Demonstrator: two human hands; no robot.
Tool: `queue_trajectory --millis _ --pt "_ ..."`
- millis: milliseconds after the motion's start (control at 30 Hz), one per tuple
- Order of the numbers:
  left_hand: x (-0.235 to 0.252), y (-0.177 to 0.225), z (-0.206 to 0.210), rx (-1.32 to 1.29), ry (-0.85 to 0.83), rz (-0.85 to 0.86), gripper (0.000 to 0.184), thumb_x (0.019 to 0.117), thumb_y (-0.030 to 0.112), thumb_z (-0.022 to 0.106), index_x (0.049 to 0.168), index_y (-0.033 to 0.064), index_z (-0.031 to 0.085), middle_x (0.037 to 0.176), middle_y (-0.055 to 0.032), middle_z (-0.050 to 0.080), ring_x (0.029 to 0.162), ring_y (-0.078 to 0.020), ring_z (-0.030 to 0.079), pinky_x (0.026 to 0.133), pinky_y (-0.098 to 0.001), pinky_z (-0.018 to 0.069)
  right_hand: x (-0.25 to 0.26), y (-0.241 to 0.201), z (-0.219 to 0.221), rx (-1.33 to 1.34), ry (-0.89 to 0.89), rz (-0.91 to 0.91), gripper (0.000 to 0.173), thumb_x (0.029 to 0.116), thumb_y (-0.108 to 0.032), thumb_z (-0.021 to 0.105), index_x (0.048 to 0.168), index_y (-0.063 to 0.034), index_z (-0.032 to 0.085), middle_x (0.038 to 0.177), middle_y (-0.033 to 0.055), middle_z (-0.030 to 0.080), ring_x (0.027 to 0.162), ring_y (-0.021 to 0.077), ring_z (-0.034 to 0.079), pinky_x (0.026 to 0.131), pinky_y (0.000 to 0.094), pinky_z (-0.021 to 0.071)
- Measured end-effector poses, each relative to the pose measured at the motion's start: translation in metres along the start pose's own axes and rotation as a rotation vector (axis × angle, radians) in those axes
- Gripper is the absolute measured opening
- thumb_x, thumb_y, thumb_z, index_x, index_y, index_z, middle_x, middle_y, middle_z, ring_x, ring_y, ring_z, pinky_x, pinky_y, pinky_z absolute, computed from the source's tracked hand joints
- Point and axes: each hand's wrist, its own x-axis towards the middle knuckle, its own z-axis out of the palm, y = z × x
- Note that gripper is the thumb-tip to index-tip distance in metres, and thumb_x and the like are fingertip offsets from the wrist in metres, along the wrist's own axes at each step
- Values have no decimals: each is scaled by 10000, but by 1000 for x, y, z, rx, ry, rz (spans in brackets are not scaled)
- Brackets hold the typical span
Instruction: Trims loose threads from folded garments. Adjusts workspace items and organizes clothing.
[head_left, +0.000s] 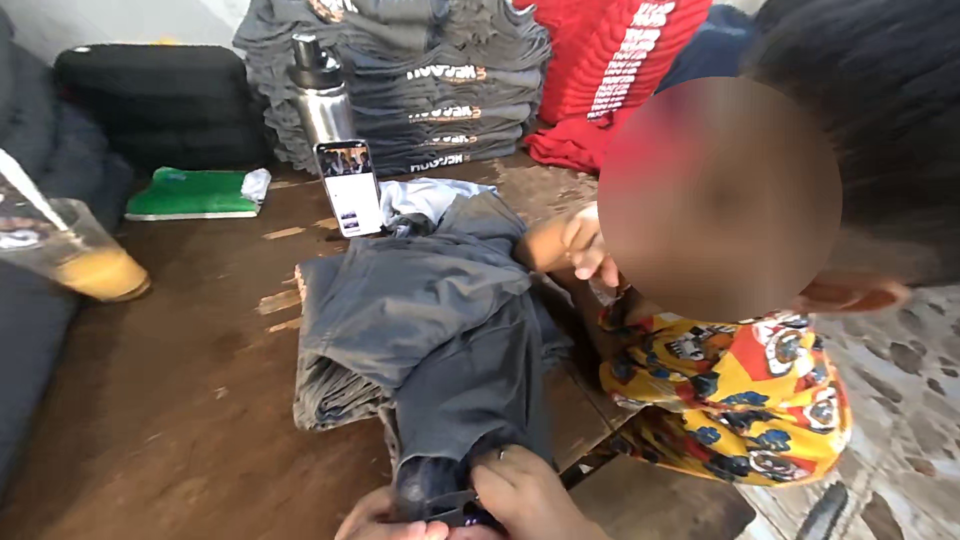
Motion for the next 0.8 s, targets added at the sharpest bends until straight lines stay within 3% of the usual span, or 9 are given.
queue_trajectory --millis 133,367,500,600,667,800 --pt "-2 1 -1 -63 23 -41 165 902 146 778 1031 248 786 1093 131 740 1046 1 671 903 -171 550 -5 -1 -1 19 -22 26 488 1066 -497 430 811 -106 569 637 29 548 602 159 579 585 289 497" --pt "-7 -3 4 -35 30 -43 158 888 124 787 1015 218 784 1069 122 724 1030 13 656 890 -147 542 2 -2 9 13 -7 25 473 1090 -438 358 782 -128 540 560 -2 478 511 128 519 501 273 438" --pt "-8 -3 4 -76 41 -46 180 914 56 722 1029 195 734 1083 99 714 994 19 663 848 -142 553 0 0 4 72 -3 96 476 1092 -436 352 814 -109 558 583 11 491 530 116 529 508 260 458" --pt "-6 -6 7 -120 67 -44 338 902 -7 719 1168 199 686 1119 72 736 997 -31 701 890 -205 583 0 7 -5 110 25 148 485 1086 -499 364 894 -93 549 658 22 505 591 98 525 563 238 463" --pt "-4 -8 7 -143 81 -68 320 931 45 715 1210 201 708 1108 78 750 987 -24 706 899 -205 580 3 11 -9 130 37 147 482 1079 -517 385 914 -90 538 677 19 500 600 82 511 571 218 449" --pt "-4 -10 4 -250 92 -145 162 995 159 652 1112 205 754 1052 96 750 957 20 688 863 -171 564 8 9 -12 199 7 111 447 1069 -490 448 887 -89 529 664 22 481 592 87 490 565 216 429"
